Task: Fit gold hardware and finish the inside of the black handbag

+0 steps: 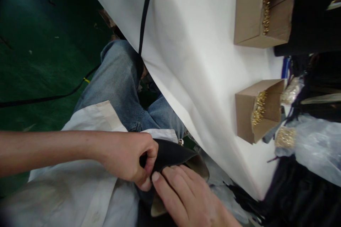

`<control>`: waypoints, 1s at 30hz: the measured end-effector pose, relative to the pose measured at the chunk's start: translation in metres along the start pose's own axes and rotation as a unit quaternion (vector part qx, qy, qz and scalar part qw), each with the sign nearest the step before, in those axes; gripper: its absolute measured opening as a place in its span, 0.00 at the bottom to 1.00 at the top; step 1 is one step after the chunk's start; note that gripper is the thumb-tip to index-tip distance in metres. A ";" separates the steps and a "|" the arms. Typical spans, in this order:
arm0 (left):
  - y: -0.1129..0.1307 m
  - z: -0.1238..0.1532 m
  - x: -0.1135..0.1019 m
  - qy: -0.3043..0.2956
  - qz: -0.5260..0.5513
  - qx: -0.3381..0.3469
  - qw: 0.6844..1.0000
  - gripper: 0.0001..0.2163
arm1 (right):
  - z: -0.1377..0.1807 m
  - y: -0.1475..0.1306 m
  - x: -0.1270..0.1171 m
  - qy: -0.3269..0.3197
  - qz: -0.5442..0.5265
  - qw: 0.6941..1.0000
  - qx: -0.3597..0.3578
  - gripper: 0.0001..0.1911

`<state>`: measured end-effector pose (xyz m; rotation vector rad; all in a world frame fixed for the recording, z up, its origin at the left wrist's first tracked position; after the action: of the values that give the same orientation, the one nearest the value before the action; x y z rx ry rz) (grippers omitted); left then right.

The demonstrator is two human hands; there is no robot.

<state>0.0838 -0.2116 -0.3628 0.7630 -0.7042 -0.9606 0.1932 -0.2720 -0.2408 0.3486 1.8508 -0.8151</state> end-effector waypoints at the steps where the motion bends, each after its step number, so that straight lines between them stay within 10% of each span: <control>1: 0.000 0.000 0.000 0.005 -0.002 0.001 1.000 0.08 | 0.001 0.000 0.000 -0.007 0.008 1.000 0.009 0.16; 10: -0.004 0.000 0.000 -0.008 0.000 -0.026 1.000 0.09 | -0.002 0.007 0.006 0.052 -0.039 0.977 0.204 0.02; 30: -0.011 -0.005 0.000 0.005 0.058 0.048 0.997 0.10 | 0.035 0.024 0.027 0.049 -0.280 0.870 0.403 0.13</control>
<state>0.0826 -0.2144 -0.3743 0.8022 -0.7811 -0.8220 0.2201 -0.2817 -0.2819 0.3678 1.6257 -2.0170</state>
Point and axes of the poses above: each hand's wrist, its own z-axis away from the middle knuckle, its own x-axis out of the palm, y = z × x, the point moved 8 cm from there along -z, towards the middle knuckle, and after that the axes turned 14 degrees about y, right-handed, at the moved point
